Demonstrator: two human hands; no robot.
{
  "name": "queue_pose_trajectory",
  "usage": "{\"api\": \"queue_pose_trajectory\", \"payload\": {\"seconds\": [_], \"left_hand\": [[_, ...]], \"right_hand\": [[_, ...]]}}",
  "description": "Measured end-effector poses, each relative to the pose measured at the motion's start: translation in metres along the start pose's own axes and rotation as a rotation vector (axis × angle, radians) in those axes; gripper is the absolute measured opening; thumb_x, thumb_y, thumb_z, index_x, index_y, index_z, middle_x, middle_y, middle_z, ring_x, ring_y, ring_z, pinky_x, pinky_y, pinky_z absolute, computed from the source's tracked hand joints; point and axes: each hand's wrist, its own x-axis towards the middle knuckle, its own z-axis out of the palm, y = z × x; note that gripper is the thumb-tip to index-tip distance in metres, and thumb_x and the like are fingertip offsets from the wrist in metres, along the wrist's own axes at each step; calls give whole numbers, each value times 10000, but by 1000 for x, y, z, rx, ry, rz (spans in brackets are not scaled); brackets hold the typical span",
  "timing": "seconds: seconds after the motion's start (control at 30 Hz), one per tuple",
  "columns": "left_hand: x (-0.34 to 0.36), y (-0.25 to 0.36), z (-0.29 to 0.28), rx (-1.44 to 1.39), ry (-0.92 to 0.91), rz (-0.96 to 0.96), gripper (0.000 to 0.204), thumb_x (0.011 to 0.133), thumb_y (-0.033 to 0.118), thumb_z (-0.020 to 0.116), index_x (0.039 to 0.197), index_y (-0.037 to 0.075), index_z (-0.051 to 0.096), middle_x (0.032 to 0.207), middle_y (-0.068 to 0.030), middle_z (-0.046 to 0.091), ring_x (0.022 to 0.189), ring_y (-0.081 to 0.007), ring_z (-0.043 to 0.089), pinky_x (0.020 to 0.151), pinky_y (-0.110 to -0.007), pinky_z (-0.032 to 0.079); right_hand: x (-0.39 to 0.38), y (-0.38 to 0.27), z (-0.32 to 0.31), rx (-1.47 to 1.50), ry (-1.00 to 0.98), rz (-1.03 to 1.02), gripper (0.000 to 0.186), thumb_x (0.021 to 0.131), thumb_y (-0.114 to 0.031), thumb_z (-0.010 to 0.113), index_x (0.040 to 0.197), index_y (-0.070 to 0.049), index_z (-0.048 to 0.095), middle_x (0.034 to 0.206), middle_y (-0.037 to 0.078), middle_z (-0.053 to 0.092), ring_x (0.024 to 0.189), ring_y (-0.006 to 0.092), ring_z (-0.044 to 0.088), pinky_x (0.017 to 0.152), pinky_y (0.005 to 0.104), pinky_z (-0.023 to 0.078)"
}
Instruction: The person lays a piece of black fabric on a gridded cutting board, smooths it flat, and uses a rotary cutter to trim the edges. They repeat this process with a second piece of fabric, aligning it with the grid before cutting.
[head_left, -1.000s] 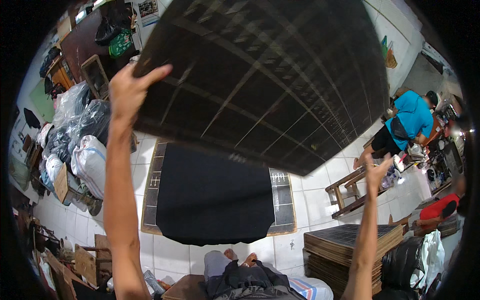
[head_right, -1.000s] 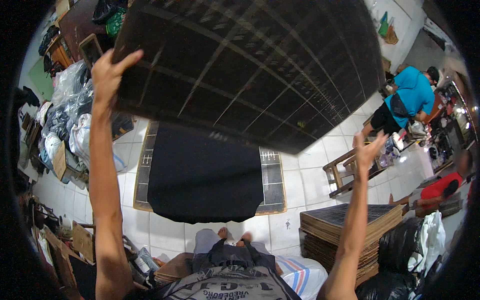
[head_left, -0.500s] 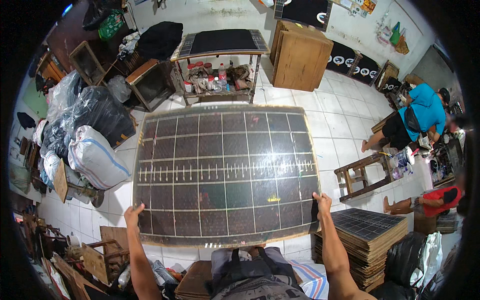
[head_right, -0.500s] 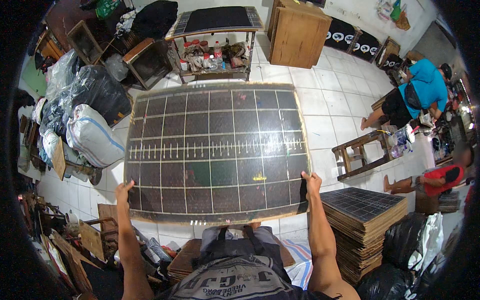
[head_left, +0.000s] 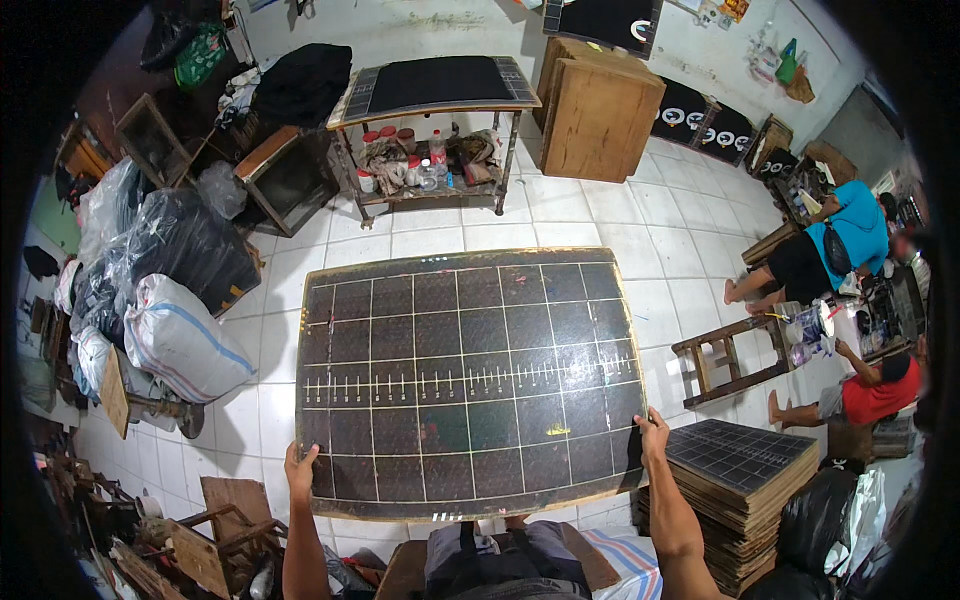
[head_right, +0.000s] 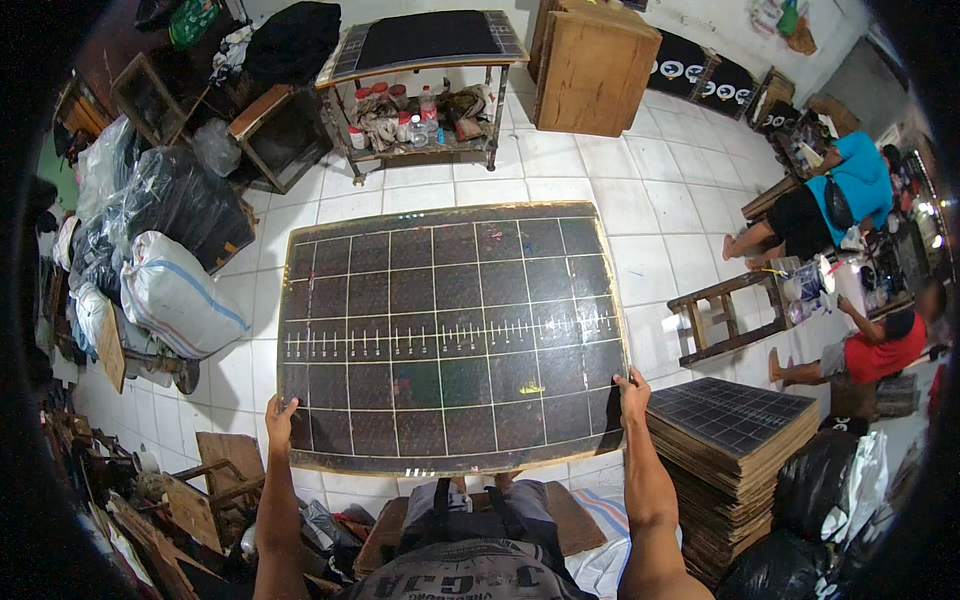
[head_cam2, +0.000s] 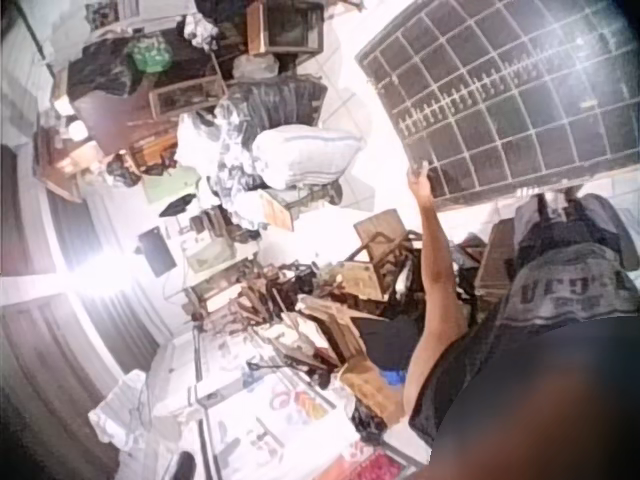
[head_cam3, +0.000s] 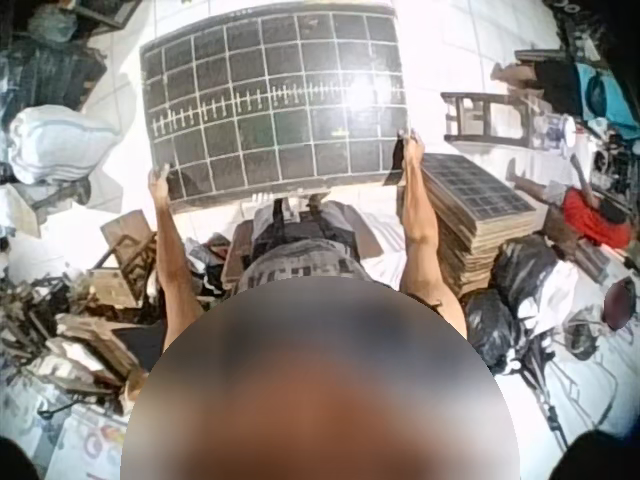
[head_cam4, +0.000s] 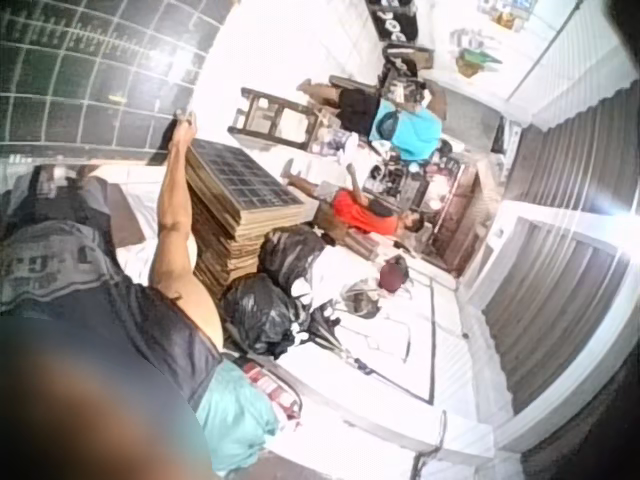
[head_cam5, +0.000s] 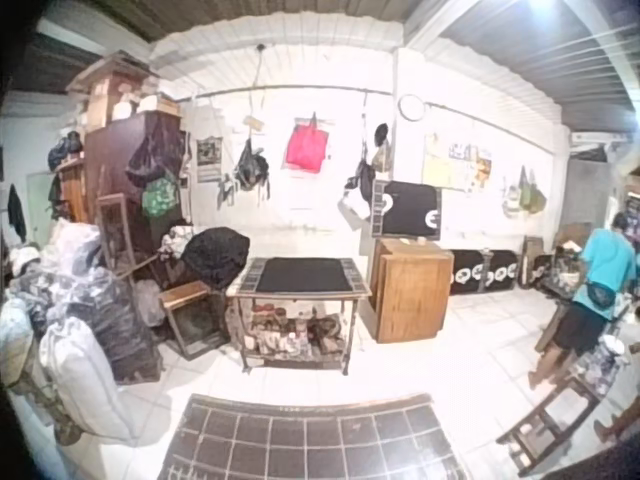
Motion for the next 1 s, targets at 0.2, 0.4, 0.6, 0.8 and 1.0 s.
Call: {"api": "queue_pose_trajectory", "payload": {"seconds": [0.2, 0.4, 0.6, 0.8, 1.0], "left_hand": [[1, 11, 4, -57, -104, 35, 463, 884, 72, 761, 1307, -33, 605, 1176, -63, 680, 1043, -160, 621, 940, -287, 471], [3, 5, -1, -84, -147, -19, 566, 885, 76, 764, 1403, -21, 557, 1212, -62, 678, 1068, -162, 617, 965, -297, 463], [-1, -18, -22, 124, -157, -160, 1007, 770, 128, 863, 1571, -4, 266, 1516, -197, 444, 1395, -290, 436, 1149, -360, 346], [-91, -59, -65, 564, -374, 82, 1296, 585, -14, 877, 1592, -7, 61, 1576, -269, 311, 1464, -400, 324, 1195, -409, 308], [-86, -67, -46, 627, -76, 237, 749, 677, -46, 732, 1366, -32, 438, 1172, -299, 636, 1085, -487, 618, 927, -511, 507]], "right_hand": [[15, 20, 0, -277, 83, -139, 593, 866, -34, 689, 1433, 22, 528, 965, 68, 642, 915, 207, 616, 891, 282, 474], [25, 33, 5, -247, -112, -18, 574, 943, -133, 653, 1481, -32, 482, 1165, 163, 570, 1090, 276, 565, 942, 381, 454], [5, 39, -25, -457, -203, -207, 714, 972, -183, 653, 1553, 25, 295, 1352, 214, 546, 1139, 317, 595, 971, 393, 469], [-63, 74, -81, -52, -302, 97, 711, 808, 19, 696, 1453, 51, 397, 1321, 170, 586, 1112, 278, 625, 893, 351, 526], [-66, 86, -73, -786, -13, -130, 481, 630, -53, 875, 1052, 48, 667, 1011, 188, 749, 953, 281, 726, 816, 366, 554]]}}
